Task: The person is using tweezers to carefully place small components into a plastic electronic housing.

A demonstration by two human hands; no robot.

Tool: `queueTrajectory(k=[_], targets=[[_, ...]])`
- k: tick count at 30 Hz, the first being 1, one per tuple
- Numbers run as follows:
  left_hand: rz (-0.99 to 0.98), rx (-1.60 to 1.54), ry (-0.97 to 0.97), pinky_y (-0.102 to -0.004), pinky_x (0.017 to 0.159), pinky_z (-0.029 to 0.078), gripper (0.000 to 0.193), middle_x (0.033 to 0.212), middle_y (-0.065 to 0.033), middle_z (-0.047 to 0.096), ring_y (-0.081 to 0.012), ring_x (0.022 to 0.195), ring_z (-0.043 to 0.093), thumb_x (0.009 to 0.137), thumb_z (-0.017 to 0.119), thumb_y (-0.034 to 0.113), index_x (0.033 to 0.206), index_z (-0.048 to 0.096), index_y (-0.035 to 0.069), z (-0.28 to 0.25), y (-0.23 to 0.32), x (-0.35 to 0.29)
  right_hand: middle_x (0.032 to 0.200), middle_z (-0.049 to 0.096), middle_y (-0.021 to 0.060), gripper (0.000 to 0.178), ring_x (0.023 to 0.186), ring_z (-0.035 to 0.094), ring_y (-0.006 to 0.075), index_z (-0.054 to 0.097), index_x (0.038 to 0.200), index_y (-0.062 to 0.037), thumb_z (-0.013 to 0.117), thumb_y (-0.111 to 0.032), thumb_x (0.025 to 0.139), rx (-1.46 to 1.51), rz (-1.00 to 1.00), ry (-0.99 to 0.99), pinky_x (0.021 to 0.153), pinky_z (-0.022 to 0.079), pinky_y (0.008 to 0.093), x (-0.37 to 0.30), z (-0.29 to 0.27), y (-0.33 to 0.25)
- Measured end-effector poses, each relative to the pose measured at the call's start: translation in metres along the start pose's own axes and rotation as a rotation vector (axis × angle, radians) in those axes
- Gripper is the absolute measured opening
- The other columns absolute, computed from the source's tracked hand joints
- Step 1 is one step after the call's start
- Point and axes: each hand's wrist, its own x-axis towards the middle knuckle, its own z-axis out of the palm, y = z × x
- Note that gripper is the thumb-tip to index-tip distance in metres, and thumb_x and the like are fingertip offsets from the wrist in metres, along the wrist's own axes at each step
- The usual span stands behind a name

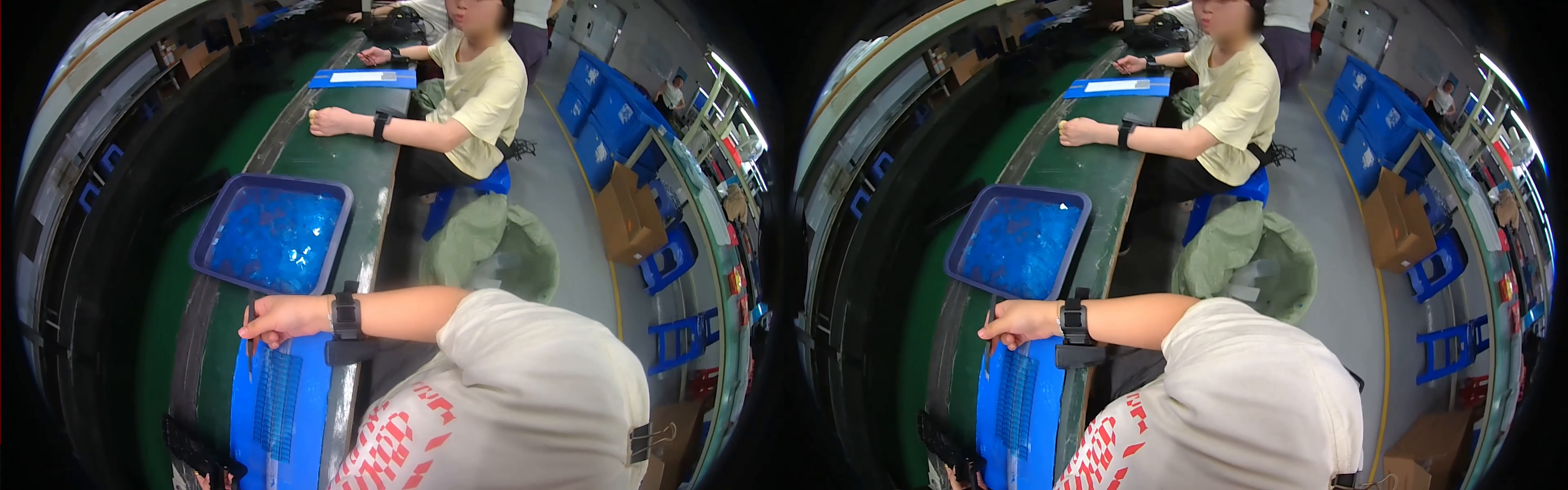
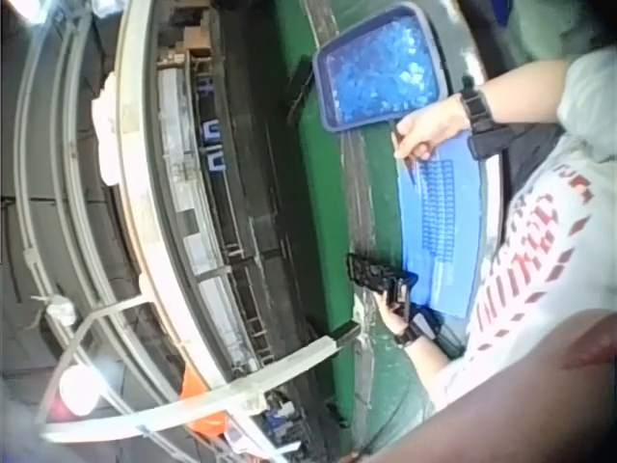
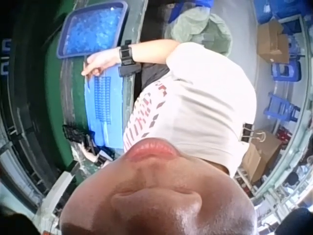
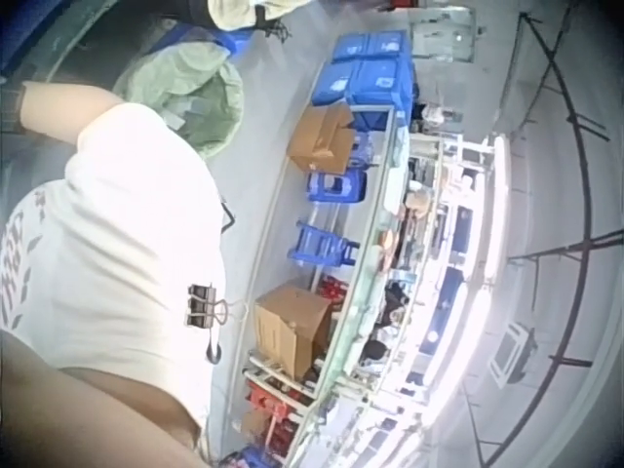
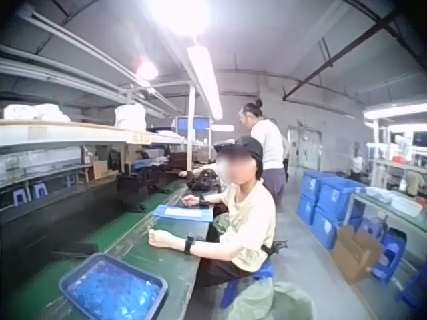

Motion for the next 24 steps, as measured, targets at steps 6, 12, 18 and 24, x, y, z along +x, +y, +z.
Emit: queueTrajectory(k=[6,12,18,24], targets=[[-0.136,-0.042,-0.215,-0.0267,0.062,0.050,0.044,0.103,-0.0061,0.052,-0.0165,0.083,0.056,0.077,0.050,0.016,0.119,0.036,0.010,-0.020,-0.011,0.030,0.072,0.058,0.0080,0.012,0.046,0.037,0.0042,0.049,0.079,-0.0061,0.053,-0.017,0.081,0.072,-0.063,0.002,0.046,0.033,0.0190,-0.003,-0.003,0.007],[-0.033,-0.128,-0.307,-0.0269,0.055,0.053,0.048,0.100,-0.0107,0.054,-0.0209,0.077,0.059,0.075,0.043,0.011,0.122,0.031,0.010,-0.012,-0.004,0.010,0.077,0.058,0.0064,0.008,0.049,0.038,0.0045,0.047,0.079,-0.0086,0.053,-0.015,0.081,0.073,-0.010,0.009,0.048,0.034,0.0198,0.000,0.008,0.009],[-0.049,-0.101,-0.295,-0.0286,0.060,0.053,0.047,0.105,-0.0123,0.050,-0.0244,0.085,0.057,0.077,0.045,0.010,0.121,0.031,0.007,-0.005,0.000,0.009,0.083,0.057,0.0118,0.012,0.057,0.044,0.0091,0.049,0.087,-0.0064,0.053,-0.016,0.081,-0.058,-0.054,-0.070,0.055,0.038,0.0203,0.001,0.002,0.007],[-0.042,-0.150,-0.431,-0.0300,0.065,0.052,0.048,0.109,-0.0142,0.048,-0.0259,0.089,0.056,0.077,0.041,0.006,0.123,0.027,0.005,0.001,0.007,0.010,0.086,0.057,0.0150,0.015,0.056,0.039,0.0062,0.050,0.089,-0.0065,0.055,-0.016,0.080,0.056,-0.132,-0.171,0.056,0.035,0.0177,-0.009,0.002,0.003]])
